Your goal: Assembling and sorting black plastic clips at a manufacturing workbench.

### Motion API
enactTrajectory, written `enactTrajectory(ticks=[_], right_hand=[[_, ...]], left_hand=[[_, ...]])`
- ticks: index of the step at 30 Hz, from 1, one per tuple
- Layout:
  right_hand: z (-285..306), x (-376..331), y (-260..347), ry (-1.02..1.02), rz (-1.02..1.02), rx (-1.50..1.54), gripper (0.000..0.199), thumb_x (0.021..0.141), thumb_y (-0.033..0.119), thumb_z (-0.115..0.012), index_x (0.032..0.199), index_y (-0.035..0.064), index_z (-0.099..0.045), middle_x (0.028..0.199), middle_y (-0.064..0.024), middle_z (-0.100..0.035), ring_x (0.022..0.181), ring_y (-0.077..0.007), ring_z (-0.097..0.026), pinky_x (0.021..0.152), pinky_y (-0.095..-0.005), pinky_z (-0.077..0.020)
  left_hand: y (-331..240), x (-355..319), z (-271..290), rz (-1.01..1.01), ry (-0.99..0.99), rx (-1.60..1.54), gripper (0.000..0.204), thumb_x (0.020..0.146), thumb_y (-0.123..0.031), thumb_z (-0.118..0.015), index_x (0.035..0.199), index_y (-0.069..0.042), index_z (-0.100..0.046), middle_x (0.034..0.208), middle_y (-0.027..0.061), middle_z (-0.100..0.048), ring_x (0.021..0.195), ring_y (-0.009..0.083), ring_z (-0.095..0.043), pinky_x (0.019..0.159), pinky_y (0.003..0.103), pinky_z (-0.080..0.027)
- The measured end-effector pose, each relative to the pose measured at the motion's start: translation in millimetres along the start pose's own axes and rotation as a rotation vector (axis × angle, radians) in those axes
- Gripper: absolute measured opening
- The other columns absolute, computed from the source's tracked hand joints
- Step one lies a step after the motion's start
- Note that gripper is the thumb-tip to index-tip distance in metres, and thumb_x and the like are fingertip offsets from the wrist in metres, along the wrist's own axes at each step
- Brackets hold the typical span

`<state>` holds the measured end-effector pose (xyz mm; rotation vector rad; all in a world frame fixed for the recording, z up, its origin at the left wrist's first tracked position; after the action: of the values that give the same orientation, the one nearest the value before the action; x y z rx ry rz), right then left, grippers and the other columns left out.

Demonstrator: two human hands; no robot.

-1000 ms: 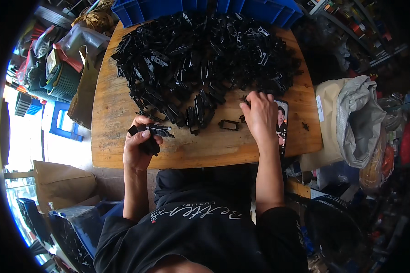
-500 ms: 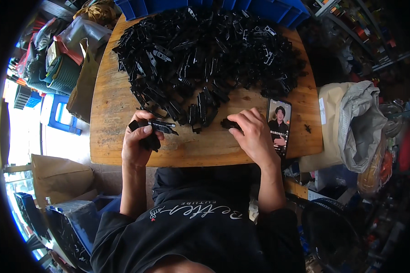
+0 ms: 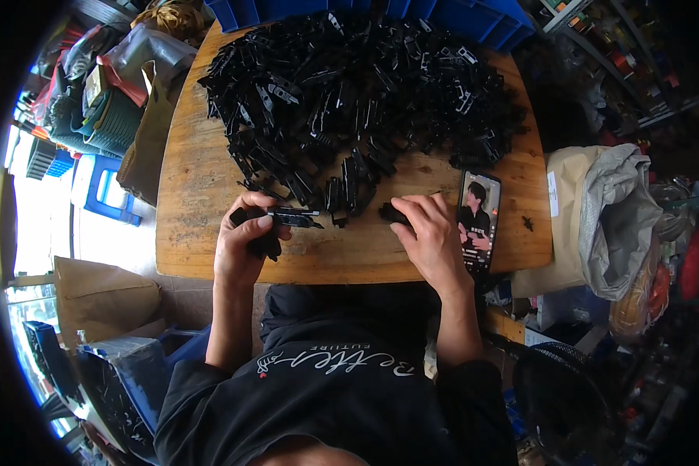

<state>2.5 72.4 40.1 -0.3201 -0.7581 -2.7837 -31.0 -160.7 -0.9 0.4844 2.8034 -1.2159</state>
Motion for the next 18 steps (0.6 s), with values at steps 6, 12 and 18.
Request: enactTrajectory(ticks=[6,12,18], right_hand=[[-0.4,0.5,-1.1,-0.058,0.019,-0.006,0.024,0.071,0.002,-0.067,0.094,0.0002,-0.061,0.089,-0.0101,-0.059,0.083,-0.0267,-0.053,0.071,-0.0341,-0.0450],[0.4,4.7,-6.2,-0.168,0.039,-0.021,0.011,0.075,0.004,-0.065,0.083,0.0003,-0.058,0.080,-0.0093,-0.058,0.076,-0.0264,-0.053,0.067,-0.0348,-0.0436],[2.9,4.7,-6.5,-0.148,0.028,-0.005,0.008,0.077,0.004,-0.063,0.082,0.0008,-0.058,0.080,-0.0090,-0.058,0.076,-0.0262,-0.053,0.066,-0.0346,-0.0434]], left_hand=[[0.9,-0.1,1.9,-0.014,0.002,0.002,0.019,0.076,0.003,-0.058,0.094,0.000,-0.055,0.078,0.0095,-0.060,0.068,0.0188,-0.063,0.065,0.030,-0.054],[0.7,-0.2,2.3,-0.020,0.002,-0.004,0.018,0.076,0.003,-0.059,0.094,0.000,-0.055,0.077,0.0103,-0.061,0.067,0.0185,-0.063,0.065,0.030,-0.053],[-1.0,-0.6,0.3,-0.013,0.013,-0.001,0.018,0.076,0.003,-0.059,0.094,0.000,-0.055,0.077,0.0103,-0.062,0.067,0.0182,-0.063,0.065,0.030,-0.053]])
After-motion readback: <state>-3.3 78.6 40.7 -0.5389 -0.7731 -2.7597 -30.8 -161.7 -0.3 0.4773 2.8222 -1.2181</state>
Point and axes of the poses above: each hand's wrist, its own x-axis towards the middle knuckle, its own z-axis out of the back of the hand, y = z × x, the point moved 6 cm from there along x, towards the middle knuckle
